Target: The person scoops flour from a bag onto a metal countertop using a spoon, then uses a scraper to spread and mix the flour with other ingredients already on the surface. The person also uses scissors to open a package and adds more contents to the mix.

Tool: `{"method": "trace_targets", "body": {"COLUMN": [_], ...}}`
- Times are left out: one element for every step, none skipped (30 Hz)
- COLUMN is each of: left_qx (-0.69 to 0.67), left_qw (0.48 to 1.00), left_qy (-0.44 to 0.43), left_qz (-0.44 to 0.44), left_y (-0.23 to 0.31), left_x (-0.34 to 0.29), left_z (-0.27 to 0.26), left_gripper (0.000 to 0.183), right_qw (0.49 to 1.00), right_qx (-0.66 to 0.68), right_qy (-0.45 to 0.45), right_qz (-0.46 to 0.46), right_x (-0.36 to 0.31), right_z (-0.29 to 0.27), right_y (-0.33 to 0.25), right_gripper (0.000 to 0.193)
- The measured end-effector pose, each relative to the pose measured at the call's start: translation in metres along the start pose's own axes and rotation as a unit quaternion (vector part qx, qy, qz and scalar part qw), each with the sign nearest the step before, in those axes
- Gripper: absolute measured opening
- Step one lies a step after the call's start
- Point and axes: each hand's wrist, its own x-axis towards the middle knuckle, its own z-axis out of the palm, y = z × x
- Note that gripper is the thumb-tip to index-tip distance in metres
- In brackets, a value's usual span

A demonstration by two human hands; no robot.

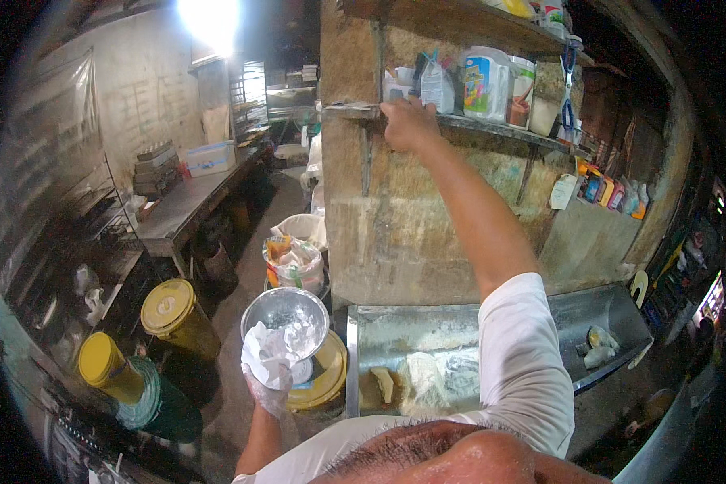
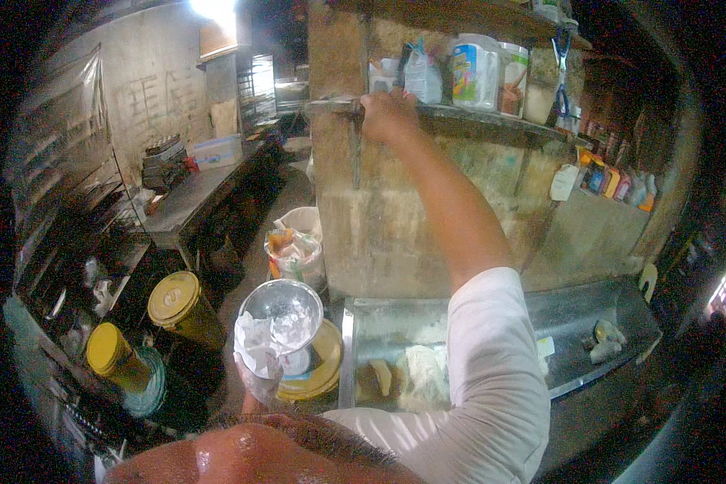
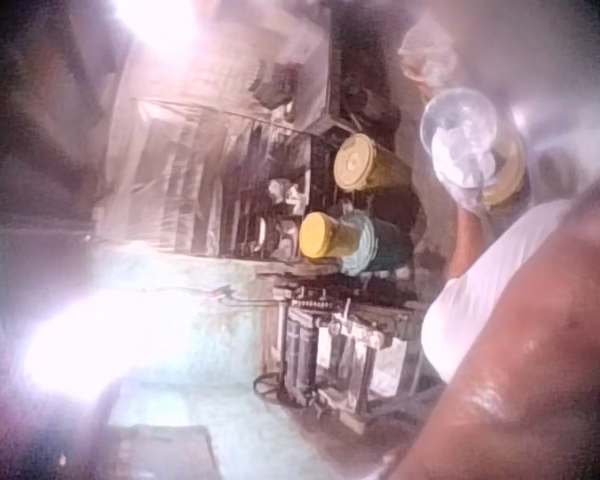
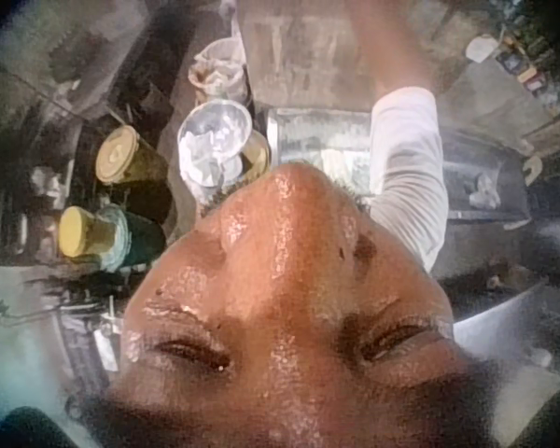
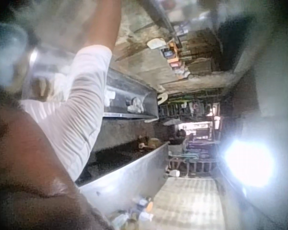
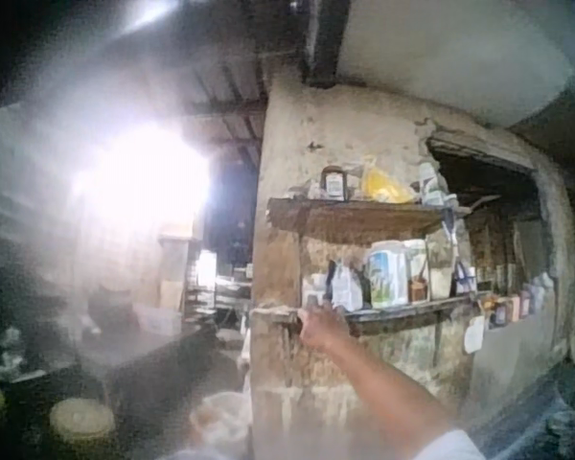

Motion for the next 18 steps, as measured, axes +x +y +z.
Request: {"method": "trace_targets", "body": {"left_qx": [-0.002,-0.003,0.003,0.01,0.022,0.034,0.089,0.145,0.152,0.156,0.111,0.088,0.065,0.062,0.062,0.061,0.058,0.056], "left_qw": [1.0,1.0,1.0,1.0,1.0,0.999,0.996,0.989,0.987,0.986,0.993,0.995,0.996,0.997,0.997,0.997,0.996,0.995], "left_qy": [0.003,0.02,0.022,0.023,0.01,-0.003,0.008,0.02,0.031,0.041,0.048,0.051,0.054,0.053,0.035,0.017,-0.015,-0.026], "left_qz": [-0.004,-0.002,-0.004,-0.007,-0.015,-0.023,0.004,0.032,0.034,0.034,0.009,-0.002,-0.011,-0.008,0.012,0.033,0.061,0.079], "left_y": [-0.001,-0.001,-0.001,0.0,0.001,0.002,0.0,-0.003,-0.003,-0.005,-0.006,-0.006,-0.006,-0.005,-0.005,-0.005,-0.008,-0.004], "left_x": [0.003,0.004,0.005,0.007,0.007,0.007,0.008,0.011,0.01,0.01,0.008,0.008,0.009,0.012,0.012,0.011,-0.001,-0.007], "left_z": [-0.003,0.005,0.006,0.006,0.007,0.007,0.008,0.01,0.011,0.012,0.008,0.0,-0.007,-0.005,-0.002,0.0,0.053,0.069], "left_gripper": [0.066,0.065,0.063,0.062,0.06,0.058,0.057,0.055,0.055,0.054,0.054,0.055,0.056,0.058,0.06,0.062,0.063,0.064], "right_qw": [1.0,1.0,0.999,0.997,0.993,0.992,0.989,0.984,0.988,0.99,0.992,0.995,0.997,0.997,0.997,0.996,0.996,0.995], "right_qx": [0.004,0.009,0.027,0.045,0.062,0.055,0.048,0.042,0.039,0.033,0.027,0.016,0.005,-0.007,-0.013,-0.019,-0.033,-0.034], "right_qy": [0.003,0.006,0.037,0.067,0.096,0.114,0.131,0.148,0.121,0.092,0.063,0.027,-0.008,-0.045,-0.042,-0.04,-0.046,-0.041], "right_qz": [-0.004,-0.008,-0.002,0.004,0.009,-0.023,-0.055,-0.086,-0.092,-0.098,-0.102,-0.09,-0.079,-0.066,-0.07,-0.075,-0.075,-0.079], "right_x": [-0.002,-0.004,-0.005,-0.006,-0.005,-0.003,0.0,0.004,0.009,0.014,0.019,0.025,0.032,0.036,0.037,0.038,0.036,0.037], "right_z": [0.0,0.001,0.003,0.004,0.004,0.003,0.002,0.0,-0.001,-0.004,-0.005,-0.006,-0.007,-0.006,-0.006,-0.005,0.002,0.001], "right_y": [-0.001,-0.001,-0.002,-0.003,-0.004,-0.007,-0.01,-0.014,-0.02,-0.026,-0.032,-0.038,-0.045,-0.049,-0.052,-0.054,-0.049,-0.051], "right_gripper": [0.039,0.041,0.045,0.048,0.052,0.054,0.055,0.056,0.056,0.056,0.056,0.055,0.053,0.052,0.051,0.049,0.048,0.047]}}
